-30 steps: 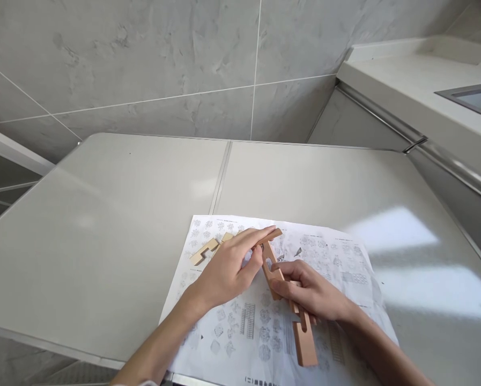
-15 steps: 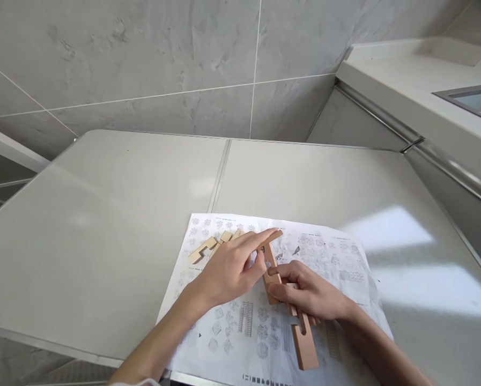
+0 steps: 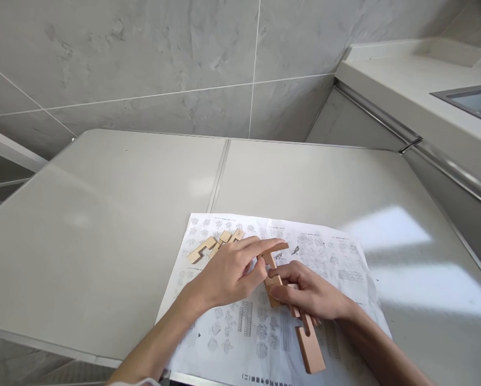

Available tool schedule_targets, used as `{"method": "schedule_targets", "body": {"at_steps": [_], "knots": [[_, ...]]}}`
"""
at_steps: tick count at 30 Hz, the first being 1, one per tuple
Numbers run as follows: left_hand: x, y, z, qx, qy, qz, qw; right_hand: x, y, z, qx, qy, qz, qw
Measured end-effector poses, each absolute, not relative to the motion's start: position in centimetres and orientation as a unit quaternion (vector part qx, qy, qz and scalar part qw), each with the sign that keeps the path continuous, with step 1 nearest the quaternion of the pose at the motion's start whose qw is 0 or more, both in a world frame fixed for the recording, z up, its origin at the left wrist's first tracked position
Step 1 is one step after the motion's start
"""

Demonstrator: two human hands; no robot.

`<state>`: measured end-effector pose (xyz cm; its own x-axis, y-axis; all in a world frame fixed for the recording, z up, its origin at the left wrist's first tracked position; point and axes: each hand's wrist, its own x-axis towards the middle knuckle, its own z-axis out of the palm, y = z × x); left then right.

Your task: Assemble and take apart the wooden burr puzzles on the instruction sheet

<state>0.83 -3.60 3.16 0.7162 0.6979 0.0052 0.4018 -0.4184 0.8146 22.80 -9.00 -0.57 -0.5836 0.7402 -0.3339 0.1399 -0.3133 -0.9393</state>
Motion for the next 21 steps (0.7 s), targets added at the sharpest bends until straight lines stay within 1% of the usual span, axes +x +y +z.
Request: {"method": "schedule_targets", "body": {"at_steps": [7,12,18,21], "knots": [[0.83,-3.77,3.26,0.826,0.332,0.160,0.426,22.93,-8.94,-0.76,-0.417,-0.544,0.694,0.221],[1.04,-3.96,3.49,0.816,0.335,0.148,0.447,22.89,-8.90,-0.74,-0.437,-0.507,0.707,0.229],[1.22,-3.71,3.35,0.775,0.365,0.255,0.448,22.66,-9.00,-0.52,-0.459,-0.497,0.695,0.244],[1.15,-3.65,3.13,0.770,0.379,0.264,0.440,22.26,-9.29,-0.67,-0.469,-0.504,0.680,0.253]]}}
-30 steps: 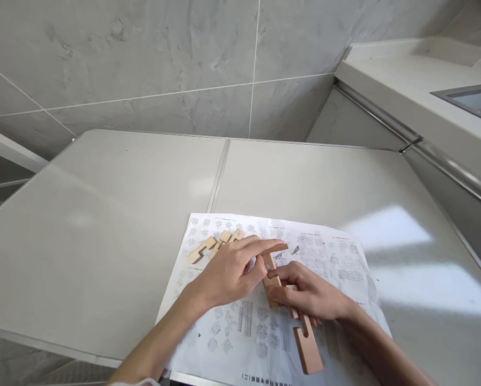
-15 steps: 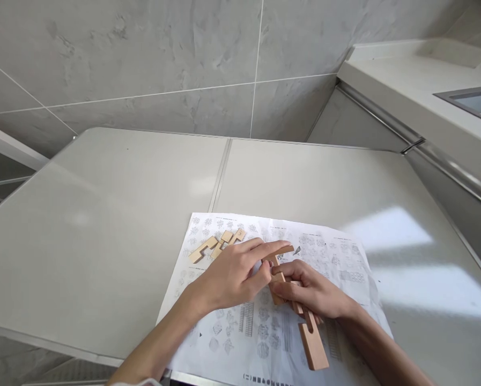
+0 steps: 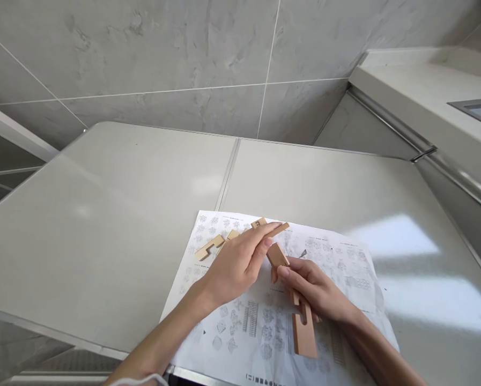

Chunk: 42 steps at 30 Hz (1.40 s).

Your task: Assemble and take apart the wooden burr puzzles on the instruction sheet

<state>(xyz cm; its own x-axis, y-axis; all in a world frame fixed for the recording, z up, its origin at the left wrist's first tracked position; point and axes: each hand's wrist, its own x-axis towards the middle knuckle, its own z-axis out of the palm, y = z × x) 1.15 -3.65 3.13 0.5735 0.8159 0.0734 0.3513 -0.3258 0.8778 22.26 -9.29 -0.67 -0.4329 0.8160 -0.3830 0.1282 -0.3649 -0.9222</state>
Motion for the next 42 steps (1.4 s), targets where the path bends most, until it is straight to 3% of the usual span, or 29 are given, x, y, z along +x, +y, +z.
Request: {"method": "schedule_targets", "body": {"at_steps": [18,27,38,42], "knots": [[1.6,-4.6,2.7,0.798,0.343,0.220,0.443,21.5,-9.6,-0.7,-0.496,-0.506,0.647,0.282],[1.9,-4.7,1.1,0.809,0.368,0.354,0.292,20.8,-9.6,-1.2,-0.521,-0.486,0.611,0.346],[2.7,-5.0,0.4,0.801,0.376,0.380,0.270,20.7,-9.7,-1.7,-0.506,-0.527,0.597,0.332],[2.9,-5.0,0.6,0.778,0.384,0.390,0.308,20.7,-9.7,-1.5,-0.486,-0.526,0.614,0.333]]}}
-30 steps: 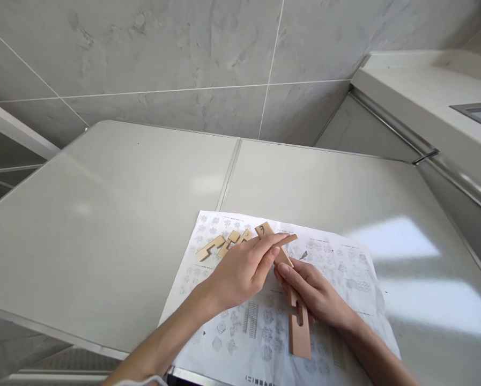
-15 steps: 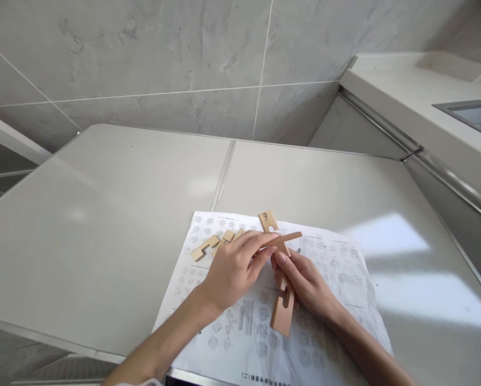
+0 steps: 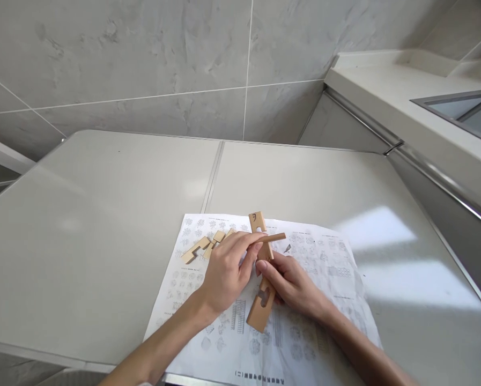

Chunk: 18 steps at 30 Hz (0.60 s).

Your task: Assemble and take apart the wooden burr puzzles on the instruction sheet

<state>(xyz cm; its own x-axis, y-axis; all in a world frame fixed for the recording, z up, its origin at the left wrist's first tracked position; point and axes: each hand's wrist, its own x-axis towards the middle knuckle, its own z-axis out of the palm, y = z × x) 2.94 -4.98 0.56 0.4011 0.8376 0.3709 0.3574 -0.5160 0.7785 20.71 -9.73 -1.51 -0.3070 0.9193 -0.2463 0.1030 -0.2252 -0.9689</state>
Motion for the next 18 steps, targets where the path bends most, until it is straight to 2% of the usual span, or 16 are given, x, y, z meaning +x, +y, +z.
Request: {"method": "schedule_targets", "body": {"at_steps": [5,10,13,18], "knots": [[2.9,-4.4,1.3,0.698,0.438,0.391,0.411,21.8,-9.0,-1.1,-0.357,-0.472,0.723,0.357],[3.0,-4.6,1.8,0.647,0.442,0.389,0.485,23.7,-7.9,-2.0,-0.215,-0.357,0.774,0.477],[3.2,-5.0,1.9,0.614,0.429,0.378,0.544,24.3,-7.4,-2.4,-0.201,-0.302,0.763,0.535],[3.5,-5.3,1.8,0.495,0.367,0.345,0.708,24.5,-6.6,-1.9,-0.218,-0.274,0.742,0.572]]}}
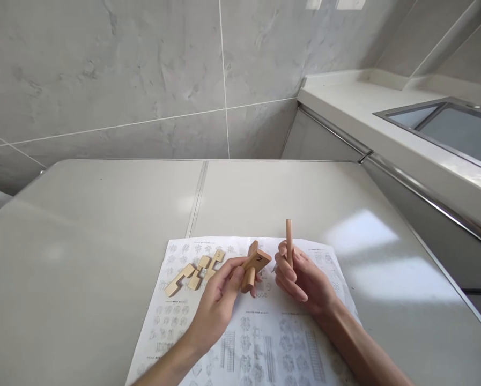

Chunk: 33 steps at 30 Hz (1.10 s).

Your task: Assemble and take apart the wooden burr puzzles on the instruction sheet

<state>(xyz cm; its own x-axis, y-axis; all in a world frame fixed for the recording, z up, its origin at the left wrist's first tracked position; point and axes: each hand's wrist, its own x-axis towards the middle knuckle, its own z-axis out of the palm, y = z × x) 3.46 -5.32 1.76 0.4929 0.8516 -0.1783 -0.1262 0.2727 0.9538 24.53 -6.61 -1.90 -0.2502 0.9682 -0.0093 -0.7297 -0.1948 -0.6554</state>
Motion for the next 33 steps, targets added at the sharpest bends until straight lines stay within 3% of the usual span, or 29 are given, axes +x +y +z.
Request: {"method": "schedule_targets", "body": {"at_steps": [4,10,22,33], "knots": [[3.6,-5.0,1.3,0.364,0.296,0.340,0.815,24.5,-6.4,-1.6,-0.235,-0.251,0.733,0.587],[3.5,-4.4,0.9,0.238,0.245,0.324,0.882,24.6,-6.5,-1.6,-0.230,-0.250,0.741,0.579],[2.6,-3.3,0.1,0.129,0.247,0.294,0.914,24.8,-6.4,-1.7,-0.237,-0.258,0.751,0.560],[2.5,-3.2,0.0,0.191,0.273,0.196,0.922,24.4,-6.8,-1.7,-0.191,-0.315,0.788,0.493]]}}
